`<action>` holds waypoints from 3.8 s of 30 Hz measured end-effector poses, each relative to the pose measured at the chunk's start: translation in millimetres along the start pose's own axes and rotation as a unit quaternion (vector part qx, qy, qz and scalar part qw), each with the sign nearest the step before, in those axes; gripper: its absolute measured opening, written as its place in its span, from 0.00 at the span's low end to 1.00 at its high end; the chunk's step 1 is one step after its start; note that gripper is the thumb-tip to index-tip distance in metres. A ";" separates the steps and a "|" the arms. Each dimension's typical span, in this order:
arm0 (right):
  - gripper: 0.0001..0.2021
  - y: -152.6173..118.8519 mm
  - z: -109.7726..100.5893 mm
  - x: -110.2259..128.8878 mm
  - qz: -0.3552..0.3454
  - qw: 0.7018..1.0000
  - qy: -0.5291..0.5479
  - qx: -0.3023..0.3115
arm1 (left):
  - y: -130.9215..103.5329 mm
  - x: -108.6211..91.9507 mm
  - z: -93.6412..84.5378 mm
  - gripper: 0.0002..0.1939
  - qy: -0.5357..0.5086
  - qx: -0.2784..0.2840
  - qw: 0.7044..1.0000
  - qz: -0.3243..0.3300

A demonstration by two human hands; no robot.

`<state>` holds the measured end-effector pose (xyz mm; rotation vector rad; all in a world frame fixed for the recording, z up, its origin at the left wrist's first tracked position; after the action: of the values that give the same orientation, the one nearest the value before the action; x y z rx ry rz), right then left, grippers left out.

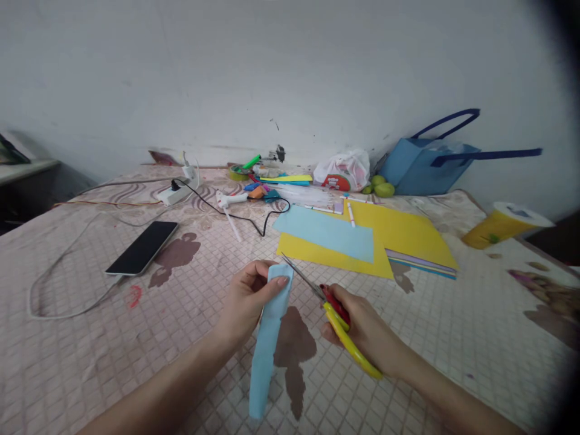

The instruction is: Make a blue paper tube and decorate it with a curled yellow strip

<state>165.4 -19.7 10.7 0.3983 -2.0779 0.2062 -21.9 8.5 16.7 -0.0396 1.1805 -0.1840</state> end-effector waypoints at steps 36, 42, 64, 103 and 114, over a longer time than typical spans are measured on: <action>0.07 2.0 9.9 -0.9 -0.007 0.999 -0.044 0.000 | -1.4 14.3 1.1 0.18 -0.064 -0.027 0.991 -0.118; 0.09 10.5 5.4 -13.6 -0.003 0.999 0.018 -0.043 | 1.8 14.4 -1.6 0.18 -0.085 -0.037 0.987 -0.131; 0.17 48.6 24.6 23.7 -0.055 0.952 0.273 -0.130 | 9.3 12.2 0.2 0.11 -0.187 0.012 0.972 -0.144; 0.15 61.6 -10.5 11.7 -0.145 0.984 0.062 -0.081 | 11.0 18.3 -4.2 0.05 -0.169 0.120 0.910 -0.358; 0.13 57.9 -8.5 18.3 -0.208 0.972 0.017 -0.107 | 8.0 21.8 -2.8 0.07 -0.149 0.126 0.913 -0.359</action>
<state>142.6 33.3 31.7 0.6783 -1.9084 -0.2560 -15.5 13.0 -5.4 -0.2689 0.7835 -0.9472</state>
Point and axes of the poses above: each hand's wrist, its own y-axis towards the middle knuckle, its own z-axis out of the palm, x = y × z, the point moved 3 cm from there along y, towards the middle knuckle, and after that the axes turned 8 degrees about -z, right-handed, at the moved point
